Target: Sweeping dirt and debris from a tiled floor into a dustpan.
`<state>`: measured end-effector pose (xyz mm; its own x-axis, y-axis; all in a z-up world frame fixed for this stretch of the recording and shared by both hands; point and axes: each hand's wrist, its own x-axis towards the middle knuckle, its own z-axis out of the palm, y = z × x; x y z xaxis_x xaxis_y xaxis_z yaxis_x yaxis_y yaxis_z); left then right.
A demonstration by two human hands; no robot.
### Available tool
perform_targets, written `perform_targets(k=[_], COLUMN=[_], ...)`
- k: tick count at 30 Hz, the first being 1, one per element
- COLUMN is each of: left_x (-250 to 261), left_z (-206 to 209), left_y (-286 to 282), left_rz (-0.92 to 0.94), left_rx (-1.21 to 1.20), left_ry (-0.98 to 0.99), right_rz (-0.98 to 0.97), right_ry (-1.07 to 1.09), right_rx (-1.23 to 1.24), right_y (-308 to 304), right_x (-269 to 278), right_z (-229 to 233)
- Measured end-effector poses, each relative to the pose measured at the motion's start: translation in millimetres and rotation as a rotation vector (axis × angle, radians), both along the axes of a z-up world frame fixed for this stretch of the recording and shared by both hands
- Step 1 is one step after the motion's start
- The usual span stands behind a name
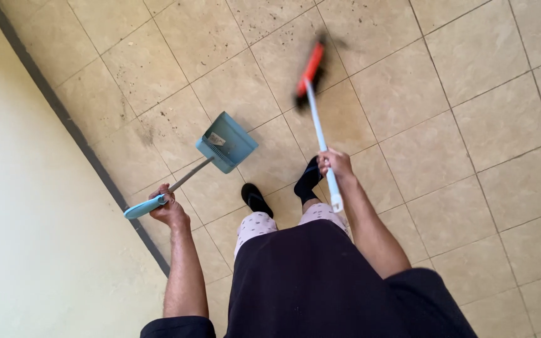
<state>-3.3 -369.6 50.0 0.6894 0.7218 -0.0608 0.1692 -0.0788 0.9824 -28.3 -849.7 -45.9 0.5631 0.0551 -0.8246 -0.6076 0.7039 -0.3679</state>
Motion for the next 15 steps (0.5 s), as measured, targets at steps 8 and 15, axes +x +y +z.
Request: perform_targets(k=[8,15], left_x=[13,41], left_z=[-17,-64], left_y=[49,138], left_rz=[-0.112,-0.169], left_rx=[0.05,-0.071], left_ry=[-0.051,-0.123], right_rz=[0.032,0.14], right_ry=[-0.168,0.048], right_rx=[0.072,-0.315], right_y=[24,113], right_x=[-16,-116], right_z=[90,153])
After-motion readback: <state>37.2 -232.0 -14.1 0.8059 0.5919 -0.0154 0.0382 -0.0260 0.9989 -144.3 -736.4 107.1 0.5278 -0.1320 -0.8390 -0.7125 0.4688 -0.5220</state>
